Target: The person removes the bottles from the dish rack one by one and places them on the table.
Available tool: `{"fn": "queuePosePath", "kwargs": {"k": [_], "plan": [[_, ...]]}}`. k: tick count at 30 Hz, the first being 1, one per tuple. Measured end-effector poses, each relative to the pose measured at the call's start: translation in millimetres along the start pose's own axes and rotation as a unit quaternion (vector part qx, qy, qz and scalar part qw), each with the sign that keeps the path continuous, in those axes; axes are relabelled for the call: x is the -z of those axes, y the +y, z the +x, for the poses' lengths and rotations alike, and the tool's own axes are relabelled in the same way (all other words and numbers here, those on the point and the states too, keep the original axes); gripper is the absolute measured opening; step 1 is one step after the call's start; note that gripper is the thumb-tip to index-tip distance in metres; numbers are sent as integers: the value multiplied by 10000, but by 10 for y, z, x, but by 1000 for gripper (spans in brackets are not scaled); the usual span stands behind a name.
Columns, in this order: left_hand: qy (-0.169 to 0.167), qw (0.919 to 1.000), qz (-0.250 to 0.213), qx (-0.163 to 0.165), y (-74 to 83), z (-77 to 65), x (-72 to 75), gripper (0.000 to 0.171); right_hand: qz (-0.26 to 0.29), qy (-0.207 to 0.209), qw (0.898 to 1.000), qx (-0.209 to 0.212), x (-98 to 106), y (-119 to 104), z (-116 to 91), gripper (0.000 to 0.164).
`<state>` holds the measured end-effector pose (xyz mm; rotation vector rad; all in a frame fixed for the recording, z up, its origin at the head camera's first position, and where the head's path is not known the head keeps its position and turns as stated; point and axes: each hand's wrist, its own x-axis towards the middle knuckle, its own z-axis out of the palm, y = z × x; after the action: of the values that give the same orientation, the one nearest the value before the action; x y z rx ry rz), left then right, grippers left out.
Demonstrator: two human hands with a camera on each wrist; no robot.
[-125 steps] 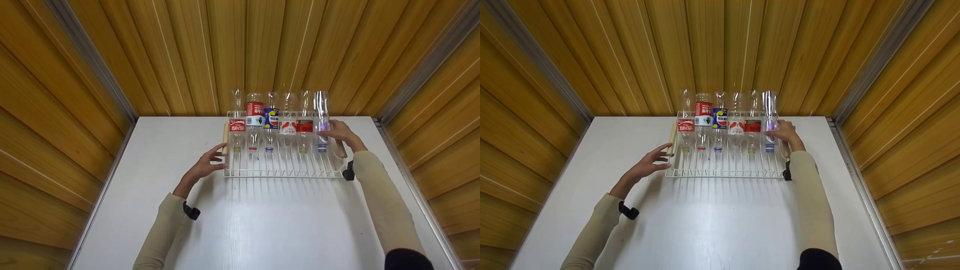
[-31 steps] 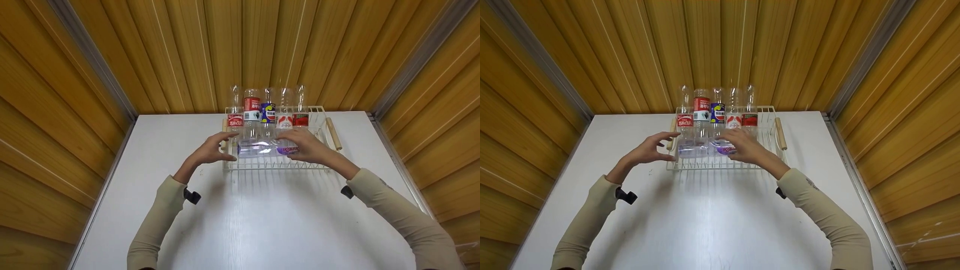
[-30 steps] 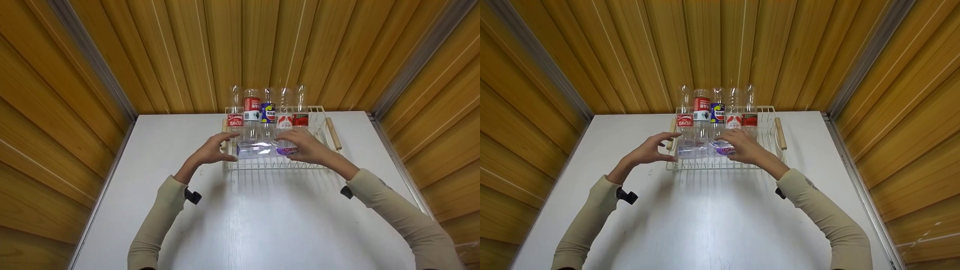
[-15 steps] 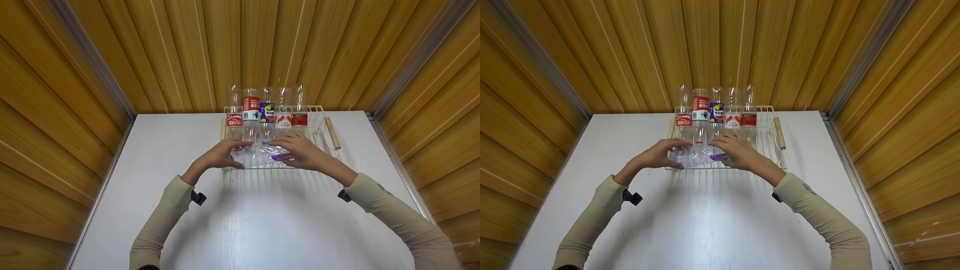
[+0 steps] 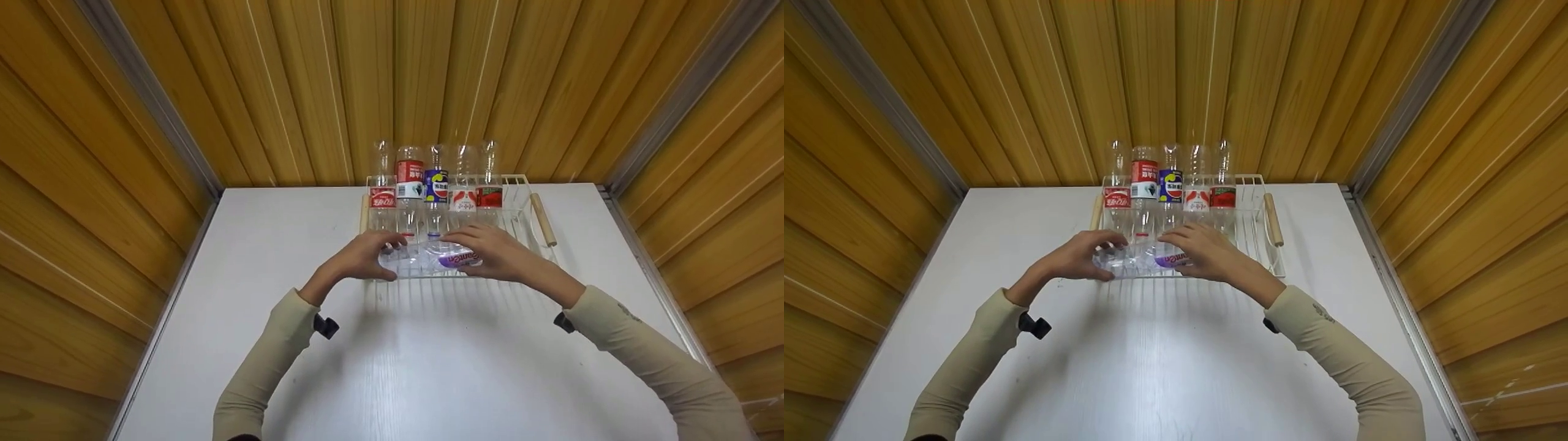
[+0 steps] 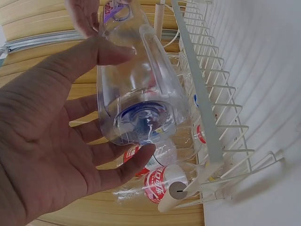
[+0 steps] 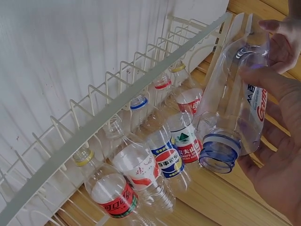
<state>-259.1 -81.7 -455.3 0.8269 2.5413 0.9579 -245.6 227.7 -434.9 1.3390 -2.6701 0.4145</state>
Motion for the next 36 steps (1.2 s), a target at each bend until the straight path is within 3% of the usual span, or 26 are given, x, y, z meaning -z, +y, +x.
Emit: {"fn": "queuePosePath", "kwargs": {"k": [7, 14, 17, 27, 32, 36], "plan": [[415, 9989, 228, -28, -31, -61, 9, 66, 31, 288, 9994, -199, 199, 78, -50, 72], [826, 9961, 298, 70, -162, -158, 55, 64, 442, 386, 9884, -1398, 471, 381, -246, 75], [982, 9950, 63, 195, -236, -212, 94, 64, 728, 412, 9788, -1872, 491, 600, -371, 71], [1205, 9856, -1076, 501, -544, -297, 183, 63, 1535, 738, 9518, -2550, 296, 1300, -852, 54], [1393, 9764, -1556, 543, -700, -333, 167, 61, 1804, 804, 9353, -2935, 192, 1467, -1053, 51], [1721, 9629, -1958, 702, -832, -383, 137, 62, 2139, 653, 9246, -3083, 92, 1522, -1154, 55]]}}
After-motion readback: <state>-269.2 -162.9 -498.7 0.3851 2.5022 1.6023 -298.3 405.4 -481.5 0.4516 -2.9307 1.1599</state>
